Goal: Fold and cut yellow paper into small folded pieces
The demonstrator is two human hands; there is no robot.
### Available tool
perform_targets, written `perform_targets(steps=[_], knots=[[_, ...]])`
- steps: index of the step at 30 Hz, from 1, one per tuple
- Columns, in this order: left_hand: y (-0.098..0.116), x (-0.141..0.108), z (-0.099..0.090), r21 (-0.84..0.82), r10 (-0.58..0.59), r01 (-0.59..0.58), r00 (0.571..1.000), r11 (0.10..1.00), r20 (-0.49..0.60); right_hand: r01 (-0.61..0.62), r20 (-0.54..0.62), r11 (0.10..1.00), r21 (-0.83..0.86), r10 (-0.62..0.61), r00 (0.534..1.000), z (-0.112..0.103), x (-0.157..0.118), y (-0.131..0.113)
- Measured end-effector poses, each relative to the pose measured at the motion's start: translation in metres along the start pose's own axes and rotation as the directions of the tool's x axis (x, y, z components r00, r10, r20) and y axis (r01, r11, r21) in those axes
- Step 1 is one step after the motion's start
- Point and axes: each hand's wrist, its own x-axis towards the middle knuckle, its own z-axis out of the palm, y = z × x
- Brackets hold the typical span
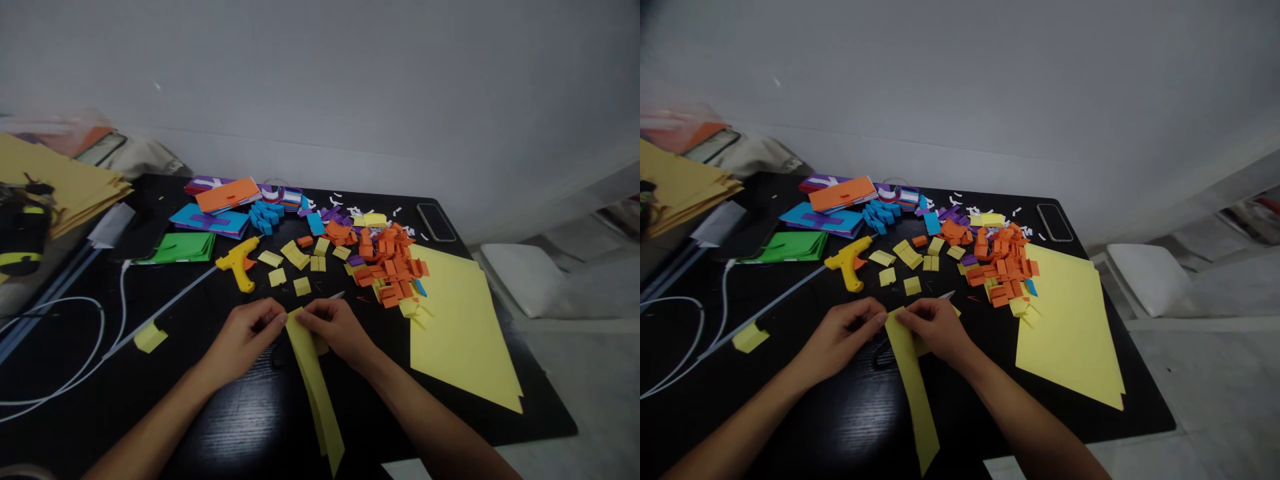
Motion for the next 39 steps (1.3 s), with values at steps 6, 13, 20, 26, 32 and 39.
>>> perform_targets(steps=[6, 13, 20, 26, 32, 39], knots=[[-0.001, 0.000, -0.002, -0.030, -0.019, 0.017, 0.998, 0.999, -0.058, -0.102, 0.089, 0.993, 0.054, 0.097, 0.991, 0.001, -0.003, -0.005], [-0.001, 0.002, -0.003, -0.043, -0.092, 0.092, 0.996, 0.995, -0.008, 0.001, 0.067, 0.997, -0.076, 0.004, 0.998, -0.001, -0.001, -0.001], [0.005, 0.004, 0.006, -0.152, -0.141, 0.145, 0.989, 0.978, 0.039, 0.066, 0.145, 0.979, -0.192, -0.038, 0.989, 0.004, -0.005, -0.004], [0.002, 0.003, 0.002, -0.196, -0.145, 0.130, 0.987, 0.972, -0.062, 0.077, 0.131, 0.979, -0.190, -0.053, 0.990, 0.004, -0.005, -0.006], [-0.004, 0.005, -0.019, -0.226, -0.205, 0.137, 0.927, 0.964, -0.314, 0.016, 0.121, 0.977, -0.211, 0.010, 0.993, -0.002, -0.002, -0.007], [-0.007, 0.008, -0.008, -0.558, -0.283, 0.161, 0.949, 0.814, -0.139, -0.036, 0.125, 0.991, -0.130, 0.052, 0.991, 0.000, -0.003, -0.004]])
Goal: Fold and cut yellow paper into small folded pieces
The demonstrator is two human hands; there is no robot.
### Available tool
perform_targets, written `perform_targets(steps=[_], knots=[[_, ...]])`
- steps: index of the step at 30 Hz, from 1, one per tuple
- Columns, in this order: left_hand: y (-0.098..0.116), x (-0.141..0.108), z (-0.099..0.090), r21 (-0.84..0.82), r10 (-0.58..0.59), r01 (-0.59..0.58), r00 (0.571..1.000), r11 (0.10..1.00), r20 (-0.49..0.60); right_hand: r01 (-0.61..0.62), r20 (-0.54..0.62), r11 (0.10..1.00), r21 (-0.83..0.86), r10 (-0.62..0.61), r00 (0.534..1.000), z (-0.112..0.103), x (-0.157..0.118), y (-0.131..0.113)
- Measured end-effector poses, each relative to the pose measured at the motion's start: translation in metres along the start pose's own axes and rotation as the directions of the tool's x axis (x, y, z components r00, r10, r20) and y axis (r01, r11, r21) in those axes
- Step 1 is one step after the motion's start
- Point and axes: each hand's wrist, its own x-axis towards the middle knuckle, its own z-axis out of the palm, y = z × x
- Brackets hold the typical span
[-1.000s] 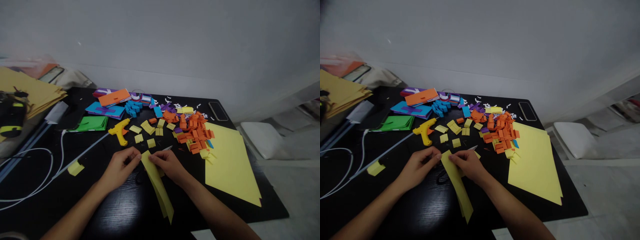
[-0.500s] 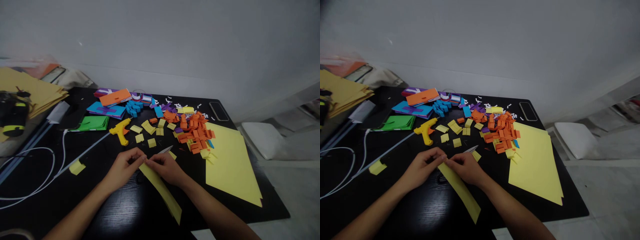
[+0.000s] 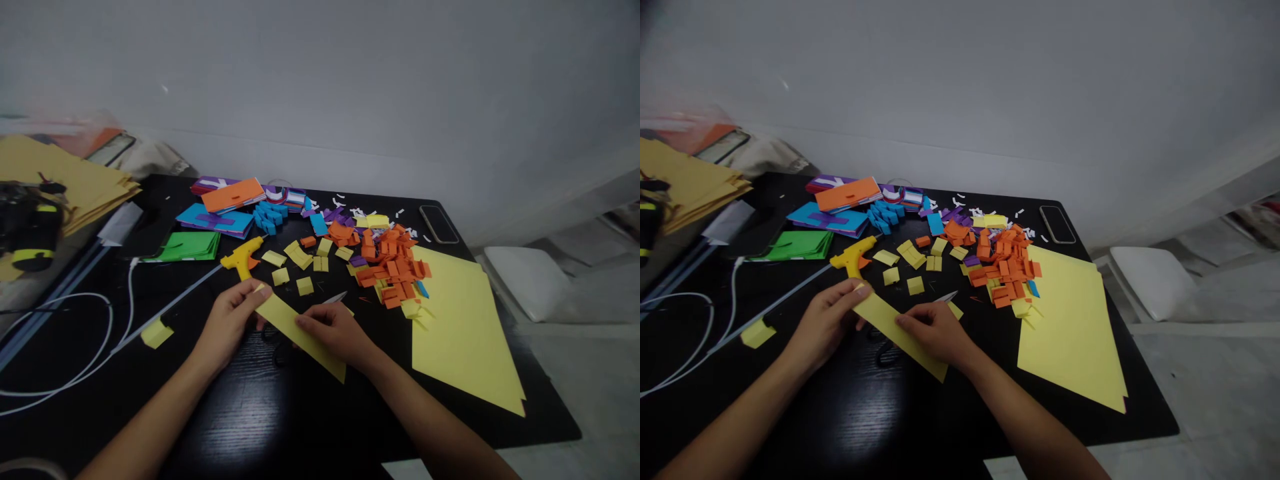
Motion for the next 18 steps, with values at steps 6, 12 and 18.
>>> perform_targets(steps=[6, 12, 18], knots=[[-0.009, -0.004, 0.018, 0.089, -0.085, 0.080, 0.995, 0.993, 0.055, 0.008, -0.018, 0.999, 0.031, -0.007, 1.000, 0.003, 0.001, 0.002], [-0.002, -0.002, 0.008, 0.170, -0.019, 0.032, 0.997, 0.985, -0.079, -0.027, 0.013, 0.995, 0.098, 0.026, 1.000, 0.001, 0.001, 0.001], [-0.001, 0.001, -0.001, 0.169, 0.033, 0.002, 0.978, 0.986, -0.206, -0.051, 0.029, 0.980, 0.195, 0.046, 0.999, -0.001, 0.002, 0.005]])
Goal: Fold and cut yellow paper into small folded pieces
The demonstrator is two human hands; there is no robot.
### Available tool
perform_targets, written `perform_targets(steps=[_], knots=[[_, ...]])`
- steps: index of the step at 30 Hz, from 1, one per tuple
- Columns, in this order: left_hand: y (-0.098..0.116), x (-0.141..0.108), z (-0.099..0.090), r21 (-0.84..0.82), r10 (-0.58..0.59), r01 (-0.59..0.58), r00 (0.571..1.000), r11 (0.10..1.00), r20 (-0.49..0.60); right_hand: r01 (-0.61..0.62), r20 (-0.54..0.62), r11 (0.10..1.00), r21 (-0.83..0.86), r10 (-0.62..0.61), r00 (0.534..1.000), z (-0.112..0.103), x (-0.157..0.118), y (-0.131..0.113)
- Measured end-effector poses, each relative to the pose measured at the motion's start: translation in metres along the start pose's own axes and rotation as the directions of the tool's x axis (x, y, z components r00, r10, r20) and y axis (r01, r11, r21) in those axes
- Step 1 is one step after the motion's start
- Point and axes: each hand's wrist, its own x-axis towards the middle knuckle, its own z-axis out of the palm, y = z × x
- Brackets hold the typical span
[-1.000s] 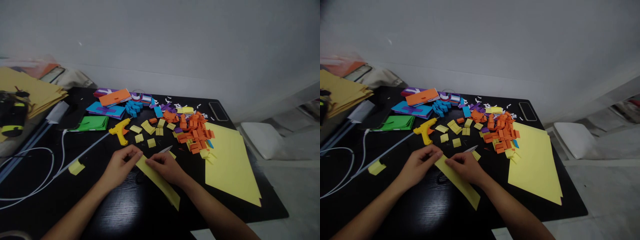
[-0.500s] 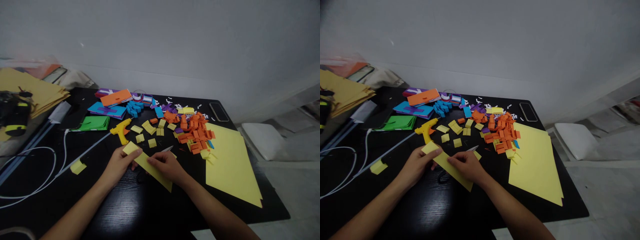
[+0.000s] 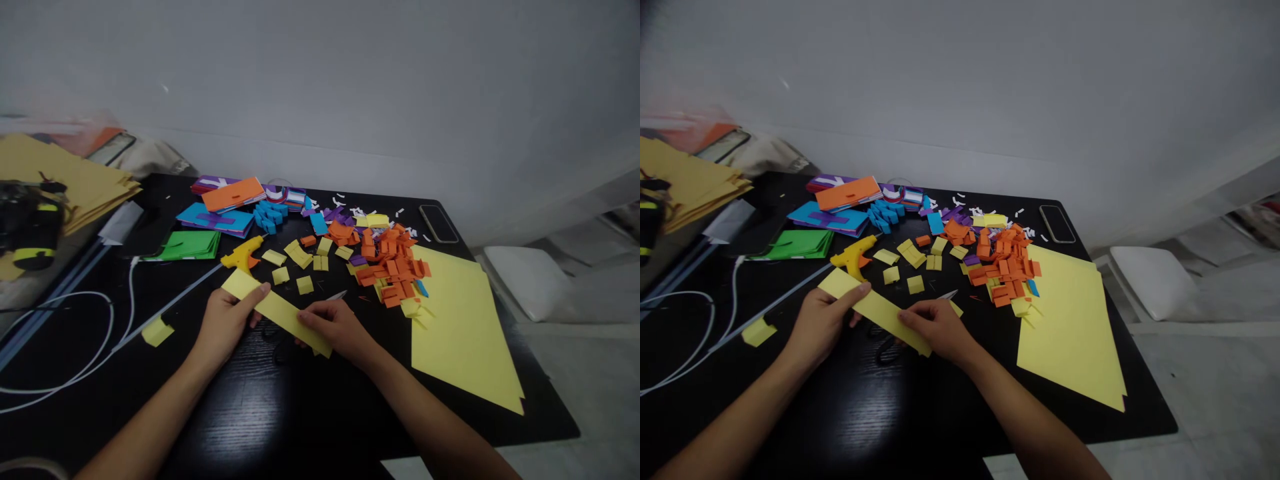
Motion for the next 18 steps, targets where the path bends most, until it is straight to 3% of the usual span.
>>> perform_targets(steps=[6, 13, 18], knots=[[0.003, -0.009, 0.017, -0.050, -0.061, 0.075, 0.967, 0.996, 0.249, 0.006, -0.014, 0.999, -0.031, -0.006, 1.000, 0.004, -0.001, -0.001], [0.004, -0.007, 0.011, -0.044, -0.062, 0.075, 0.967, 0.996, 0.248, -0.043, -0.004, 0.996, 0.074, 0.044, 0.999, 0.004, 0.000, -0.002], [0.006, -0.007, 0.008, -0.184, -0.036, 0.120, 0.913, 0.976, 0.406, -0.139, 0.052, 0.958, 0.251, 0.130, 0.990, 0.002, 0.002, -0.004]])
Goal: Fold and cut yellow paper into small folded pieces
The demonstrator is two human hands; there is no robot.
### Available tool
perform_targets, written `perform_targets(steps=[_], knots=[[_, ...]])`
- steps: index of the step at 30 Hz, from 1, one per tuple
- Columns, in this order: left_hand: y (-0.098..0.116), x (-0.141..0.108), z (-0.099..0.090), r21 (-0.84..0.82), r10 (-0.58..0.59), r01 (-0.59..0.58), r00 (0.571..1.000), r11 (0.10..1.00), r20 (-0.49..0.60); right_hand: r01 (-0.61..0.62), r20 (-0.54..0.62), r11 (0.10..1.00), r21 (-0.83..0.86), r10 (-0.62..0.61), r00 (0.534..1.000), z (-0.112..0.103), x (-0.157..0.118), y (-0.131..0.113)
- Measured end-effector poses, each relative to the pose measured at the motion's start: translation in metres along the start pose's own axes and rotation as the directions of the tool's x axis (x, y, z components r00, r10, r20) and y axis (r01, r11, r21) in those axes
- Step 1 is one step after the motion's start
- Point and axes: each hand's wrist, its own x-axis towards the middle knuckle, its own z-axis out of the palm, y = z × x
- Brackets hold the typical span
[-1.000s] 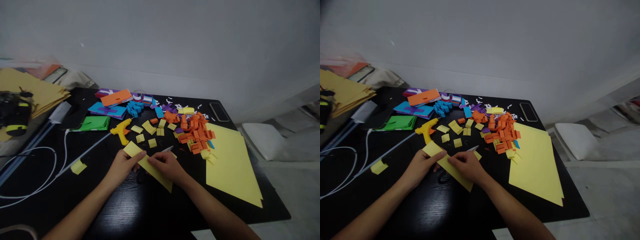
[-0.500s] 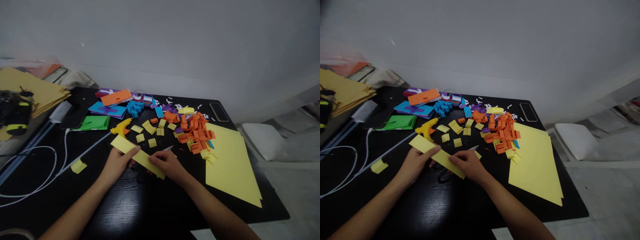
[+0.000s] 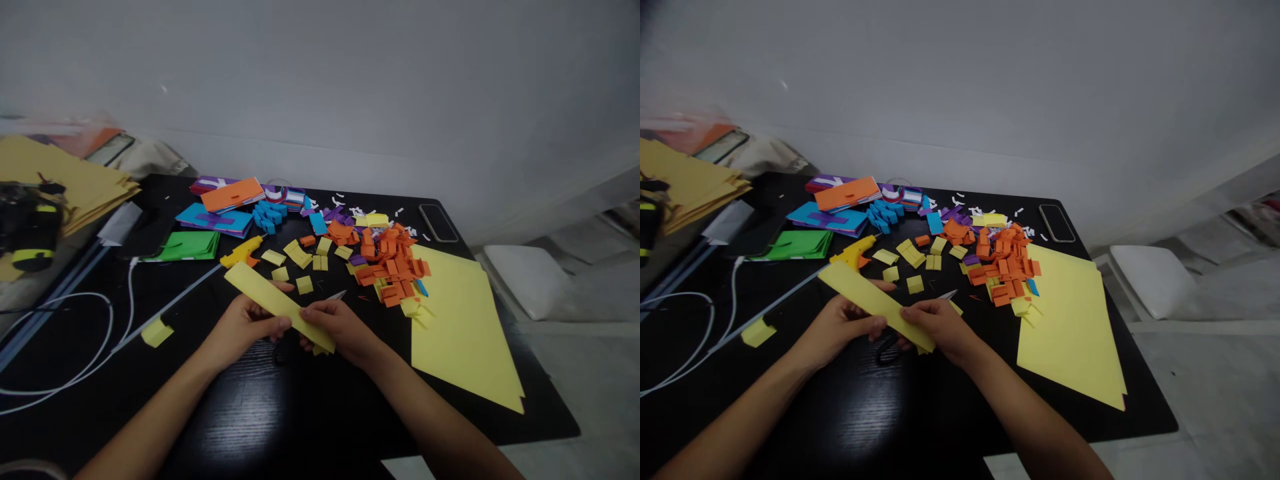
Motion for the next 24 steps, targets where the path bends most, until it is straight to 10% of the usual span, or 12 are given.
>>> perform_targets(steps=[24], knots=[[-0.0034, -0.0049, 0.0033, -0.030, -0.098, 0.104, 0.982, 0.994, 0.164, 0.048, -0.011, 0.979, -0.199, -0.051, 0.999, -0.0026, -0.0029, -0.0001]])
